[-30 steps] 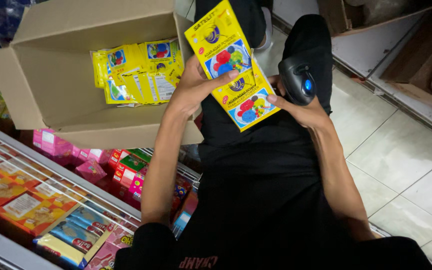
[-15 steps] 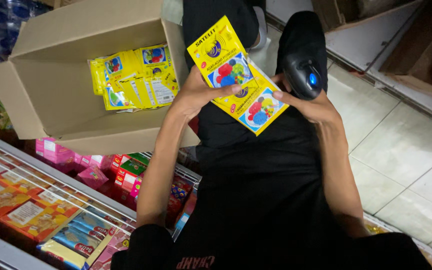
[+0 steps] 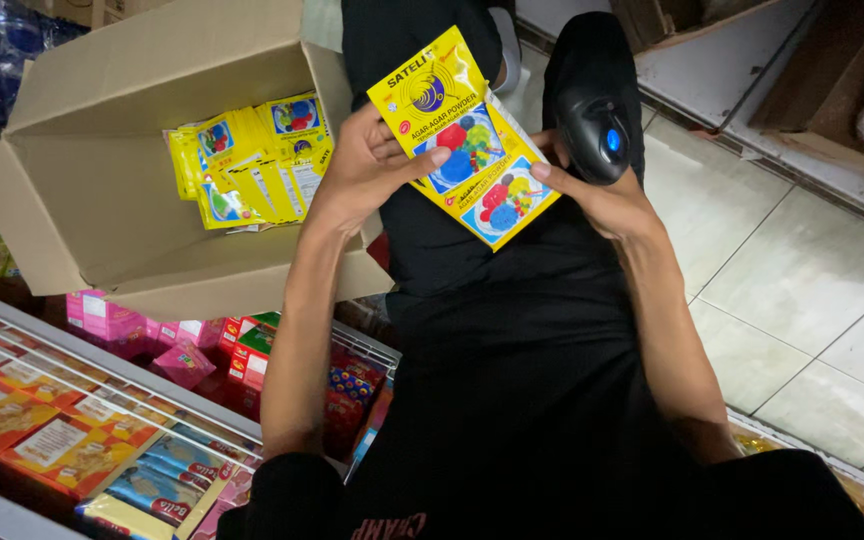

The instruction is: The person sits on the floor and repeatedly picks up yellow packets from a cardboard box. They use a handheld barcode scanner to scan the barcode on each packet and then place the packet back into the box. The person occasionally stacks scanned packets on their lap.

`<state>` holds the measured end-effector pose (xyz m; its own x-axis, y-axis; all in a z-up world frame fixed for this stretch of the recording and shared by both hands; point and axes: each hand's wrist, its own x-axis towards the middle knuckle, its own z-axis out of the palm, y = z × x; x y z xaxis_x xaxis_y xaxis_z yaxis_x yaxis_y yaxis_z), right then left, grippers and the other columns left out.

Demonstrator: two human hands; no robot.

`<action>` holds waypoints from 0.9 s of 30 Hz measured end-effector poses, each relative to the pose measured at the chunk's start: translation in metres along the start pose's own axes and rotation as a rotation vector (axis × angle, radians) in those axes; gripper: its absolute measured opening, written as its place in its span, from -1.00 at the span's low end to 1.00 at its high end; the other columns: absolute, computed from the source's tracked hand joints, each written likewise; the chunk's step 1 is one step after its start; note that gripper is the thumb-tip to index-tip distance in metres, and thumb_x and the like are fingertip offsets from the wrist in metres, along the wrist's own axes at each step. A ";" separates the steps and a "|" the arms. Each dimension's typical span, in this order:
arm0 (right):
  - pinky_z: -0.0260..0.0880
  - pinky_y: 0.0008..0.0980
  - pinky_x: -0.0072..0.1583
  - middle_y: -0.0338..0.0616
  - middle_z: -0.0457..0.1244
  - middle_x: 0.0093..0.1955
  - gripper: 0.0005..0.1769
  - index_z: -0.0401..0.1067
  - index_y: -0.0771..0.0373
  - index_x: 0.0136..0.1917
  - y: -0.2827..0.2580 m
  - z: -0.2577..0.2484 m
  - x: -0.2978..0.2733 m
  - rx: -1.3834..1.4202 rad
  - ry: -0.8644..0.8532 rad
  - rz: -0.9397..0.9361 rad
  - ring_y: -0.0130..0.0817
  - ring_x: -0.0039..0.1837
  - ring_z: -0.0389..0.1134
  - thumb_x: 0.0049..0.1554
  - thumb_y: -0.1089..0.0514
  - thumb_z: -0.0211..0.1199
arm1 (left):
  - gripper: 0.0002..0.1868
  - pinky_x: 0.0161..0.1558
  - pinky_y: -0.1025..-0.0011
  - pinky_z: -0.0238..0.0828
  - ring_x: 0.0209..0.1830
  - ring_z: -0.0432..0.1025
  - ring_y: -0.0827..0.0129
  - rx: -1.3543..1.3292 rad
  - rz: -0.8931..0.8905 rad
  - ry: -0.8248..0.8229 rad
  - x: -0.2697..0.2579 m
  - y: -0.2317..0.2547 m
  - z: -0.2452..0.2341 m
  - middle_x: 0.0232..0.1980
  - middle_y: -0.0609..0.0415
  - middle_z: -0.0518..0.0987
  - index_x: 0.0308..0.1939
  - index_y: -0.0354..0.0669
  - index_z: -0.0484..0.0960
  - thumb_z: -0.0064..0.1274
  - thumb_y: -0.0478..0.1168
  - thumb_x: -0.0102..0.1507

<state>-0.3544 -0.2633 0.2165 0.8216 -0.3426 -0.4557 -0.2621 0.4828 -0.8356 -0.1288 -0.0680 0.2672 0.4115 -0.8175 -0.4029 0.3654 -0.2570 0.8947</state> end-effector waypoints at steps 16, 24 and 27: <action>0.41 -0.42 0.19 -0.19 0.38 0.11 -0.61 0.48 0.32 0.22 -0.031 -0.012 -0.019 -0.303 0.083 -0.107 -0.46 0.13 0.36 0.15 0.20 0.43 | -0.51 0.21 0.44 0.49 0.16 0.48 0.52 0.210 0.055 -0.320 0.020 0.008 0.016 0.14 0.04 0.63 0.30 -0.30 0.47 0.28 -0.32 0.34; 0.48 -0.41 0.22 -0.14 0.39 0.11 -0.63 0.50 0.34 0.17 -0.041 -0.011 -0.023 -0.344 -0.061 -0.235 -0.44 0.12 0.41 0.11 0.25 0.47 | -0.39 0.06 0.46 0.51 -0.02 0.56 0.47 0.587 0.064 -0.434 0.033 -0.002 0.038 -0.01 0.01 0.70 0.14 -0.34 0.56 0.43 -0.19 0.09; 0.52 -0.40 0.20 -0.13 0.41 0.15 -0.65 0.49 0.33 0.19 -0.041 -0.010 -0.024 -0.367 -0.113 -0.217 -0.43 0.15 0.45 0.13 0.27 0.43 | -0.40 0.14 0.43 0.48 0.07 0.52 0.47 0.356 0.022 -0.578 0.025 -0.005 0.035 0.07 -0.01 0.66 0.22 -0.36 0.49 0.34 -0.15 0.20</action>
<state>-0.3690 -0.2830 0.2585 0.9222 -0.3046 -0.2384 -0.2232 0.0844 -0.9711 -0.1492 -0.1050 0.2594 -0.1331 -0.9431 -0.3047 0.0243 -0.3104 0.9503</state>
